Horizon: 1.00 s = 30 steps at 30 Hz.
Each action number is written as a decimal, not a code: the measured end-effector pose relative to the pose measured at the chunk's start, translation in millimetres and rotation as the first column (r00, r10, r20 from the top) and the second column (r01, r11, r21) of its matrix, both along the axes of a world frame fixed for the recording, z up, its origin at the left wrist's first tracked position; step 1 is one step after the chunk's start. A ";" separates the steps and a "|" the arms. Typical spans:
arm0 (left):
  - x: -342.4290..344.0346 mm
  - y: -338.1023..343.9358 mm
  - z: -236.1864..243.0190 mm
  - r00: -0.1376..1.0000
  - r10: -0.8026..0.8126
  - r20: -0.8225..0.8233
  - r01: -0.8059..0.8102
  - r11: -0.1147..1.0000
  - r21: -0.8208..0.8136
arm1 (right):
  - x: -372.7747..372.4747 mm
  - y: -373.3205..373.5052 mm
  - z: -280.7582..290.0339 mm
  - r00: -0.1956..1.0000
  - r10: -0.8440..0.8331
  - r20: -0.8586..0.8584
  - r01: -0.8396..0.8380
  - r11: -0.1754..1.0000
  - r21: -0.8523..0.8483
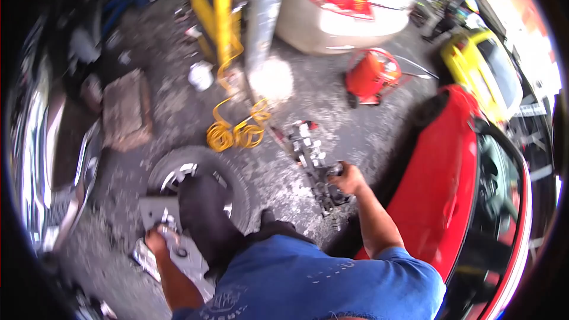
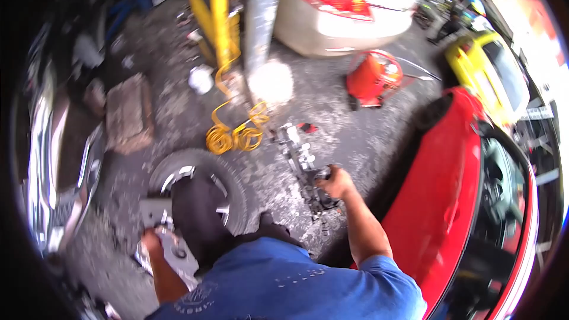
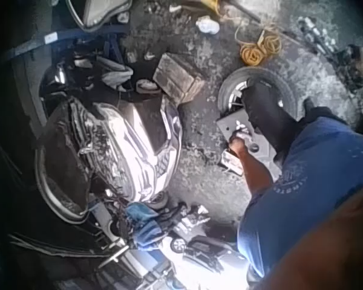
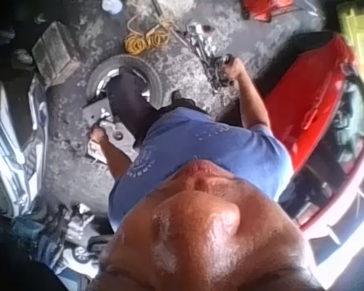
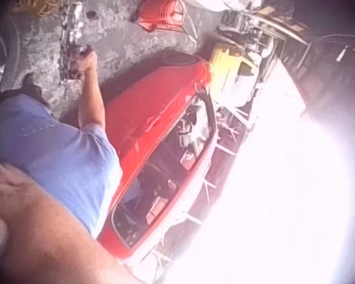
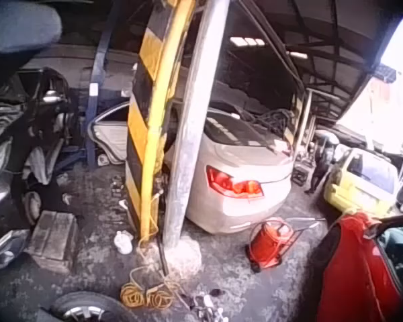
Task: Inspecting an intake manifold and throttle body component before placing it into the engine bay of a vehicle.
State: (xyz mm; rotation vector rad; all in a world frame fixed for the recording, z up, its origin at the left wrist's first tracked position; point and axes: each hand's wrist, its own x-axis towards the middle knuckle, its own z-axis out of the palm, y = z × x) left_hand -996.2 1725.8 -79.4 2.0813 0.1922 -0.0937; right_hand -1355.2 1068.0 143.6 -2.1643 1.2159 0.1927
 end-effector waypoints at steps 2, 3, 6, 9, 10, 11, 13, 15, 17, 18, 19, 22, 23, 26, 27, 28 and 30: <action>11.7 -100.8 23.8 0.945 0.090 -0.315 -0.185 0.941 -0.284 | 1.0 -5.7 -6.0 0.997 -0.048 0.058 0.056 0.989 -0.136; 23.2 -103.7 45.8 0.970 0.077 -0.230 -0.154 0.929 -0.337 | 16.6 -7.5 -6.6 0.983 0.019 0.183 0.007 0.990 -0.138; 63.2 -87.4 72.3 0.996 0.087 -0.031 -0.091 0.886 -0.456 | 91.0 -23.8 -27.2 0.960 0.132 0.245 -0.112 0.989 -0.093; 135.9 -97.2 90.3 0.980 0.195 -0.037 -0.182 0.809 -0.559 | 192.3 -30.2 -20.2 0.943 0.188 0.275 -0.220 0.971 0.090; 167.7 -98.9 96.6 0.963 0.258 -0.078 -0.255 0.778 -0.574 | 233.7 -30.8 -14.6 0.938 0.210 0.274 -0.253 0.959 0.129; 202.6 -97.1 100.8 0.955 0.291 -0.064 -0.270 0.753 -0.600 | 274.4 -33.2 -11.3 0.929 0.326 0.175 -0.326 0.945 -0.033; 277.1 -90.2 117.8 0.924 0.376 -0.074 -0.344 0.729 -0.592 | 367.0 -24.8 8.8 0.929 0.369 0.025 -0.367 0.928 -0.057; 349.1 -65.8 137.3 0.886 0.461 -0.058 -0.400 0.694 -0.599 | 473.9 -4.6 41.6 0.914 0.397 -0.082 -0.401 0.915 -0.041; 411.4 -23.1 164.3 0.837 0.545 0.047 -0.451 0.737 -0.504 | 564.1 10.0 66.9 0.872 0.444 -0.205 -0.454 0.891 -0.001; 443.1 -7.4 183.1 0.790 0.608 0.077 -0.475 0.687 -0.550 | 592.1 13.7 76.6 0.866 0.446 -0.225 -0.456 0.890 0.006; 472.5 17.9 200.6 0.758 0.623 0.194 -0.439 0.707 -0.555 | 622.7 16.3 83.9 0.859 0.496 -0.124 -0.504 0.863 -0.035; 542.4 51.9 267.2 0.664 0.683 0.306 -0.571 0.727 -0.383 | 691.1 20.0 108.7 0.833 0.541 0.119 -0.543 0.840 -0.015; 555.7 83.4 283.0 0.622 0.666 0.412 -0.540 0.745 -0.391 | 722.8 32.8 129.2 0.835 0.549 0.033 -0.550 0.835 0.014; 593.1 97.9 318.4 0.615 0.526 0.587 -0.424 0.849 -0.317 | 756.8 21.6 130.9 0.846 0.483 0.227 -0.514 0.851 0.107; 597.3 96.9 334.3 0.628 0.521 0.577 -0.423 0.852 -0.309 | 776.2 34.7 149.6 0.847 0.487 0.213 -0.521 0.841 0.150; 601.3 95.2 348.4 0.645 0.518 0.563 -0.420 0.855 -0.305 | 794.2 50.1 175.0 0.849 0.491 0.193 -0.523 0.831 0.188; 611.3 95.4 372.1 0.691 0.508 0.515 -0.461 0.858 -0.228 | 814.6 53.4 191.3 0.855 0.435 0.281 -0.503 0.827 0.251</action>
